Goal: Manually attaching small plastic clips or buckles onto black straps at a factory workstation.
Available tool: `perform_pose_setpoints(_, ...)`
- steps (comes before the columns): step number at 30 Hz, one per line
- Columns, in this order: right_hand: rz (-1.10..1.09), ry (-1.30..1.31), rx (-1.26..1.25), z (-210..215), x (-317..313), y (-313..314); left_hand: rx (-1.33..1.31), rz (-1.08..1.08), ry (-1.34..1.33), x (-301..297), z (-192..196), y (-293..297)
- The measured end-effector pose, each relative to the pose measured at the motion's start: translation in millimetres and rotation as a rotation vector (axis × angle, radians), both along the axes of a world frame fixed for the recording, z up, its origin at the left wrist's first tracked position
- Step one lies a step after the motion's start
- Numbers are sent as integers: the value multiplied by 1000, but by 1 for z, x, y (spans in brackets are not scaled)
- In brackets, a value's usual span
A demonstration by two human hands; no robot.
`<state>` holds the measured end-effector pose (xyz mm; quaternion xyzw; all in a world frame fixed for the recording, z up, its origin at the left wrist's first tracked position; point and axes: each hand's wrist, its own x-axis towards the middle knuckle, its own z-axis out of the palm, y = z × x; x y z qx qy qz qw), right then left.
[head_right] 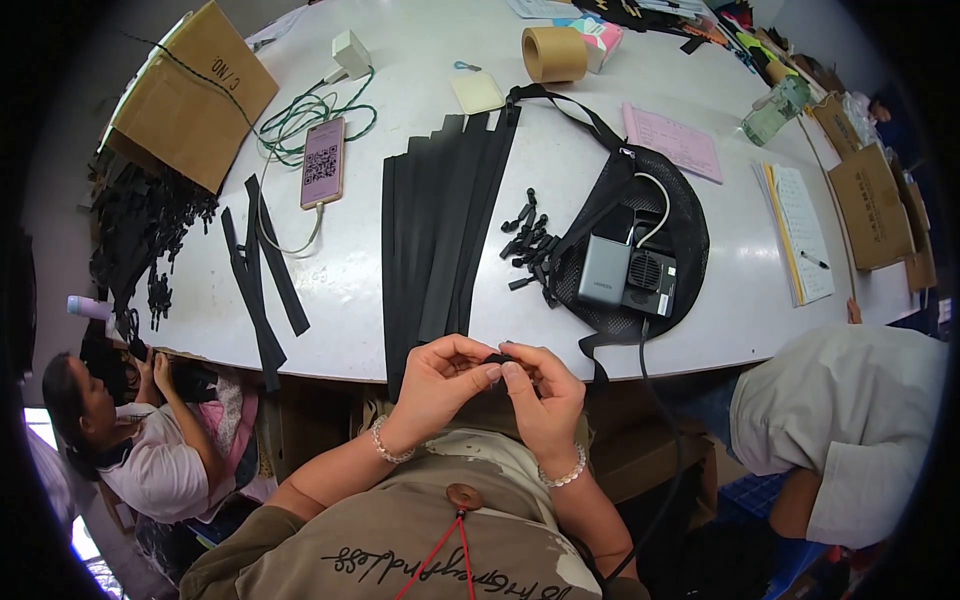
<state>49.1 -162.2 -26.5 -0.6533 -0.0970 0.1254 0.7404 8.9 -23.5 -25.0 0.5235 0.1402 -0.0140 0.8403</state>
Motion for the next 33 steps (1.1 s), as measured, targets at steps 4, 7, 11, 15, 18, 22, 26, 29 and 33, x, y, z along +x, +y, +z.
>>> perform_pose_setpoints(4, -14, -16, 30, -4, -1, 1, -13, 51, -11, 1, 0, -4)
perform_pose_setpoints(7, -81, 66, 67, -5, -5, 4, -28, 85, -7, 1, 0, -7)
perform_pose_setpoints(11, -167, 199, 193, -9, -8, 9, 33, 83, -17, 2, 1, -8)
perform_pose_setpoints(15, -189, 180, 207, -9, -9, 10, 29, 74, -39, 2, 1, -7)
perform_pose_setpoints(18, -172, 131, 156, -8, -8, 11, 13, 88, -57, 2, -1, -6)
perform_pose_setpoints(22, -100, 57, 76, -6, -5, 9, 42, 55, -43, 1, -5, -3)
perform_pose_setpoints(26, -18, 100, 31, -11, 0, 4, 27, -29, -15, 3, -4, 2)
perform_pose_setpoints(29, -48, 194, 88, -11, 1, 6, -43, -37, 10, 6, -12, 1)
perform_pose_setpoints(33, 61, 229, 85, -18, -2, -2, -100, 18, 39, 6, -7, 3)
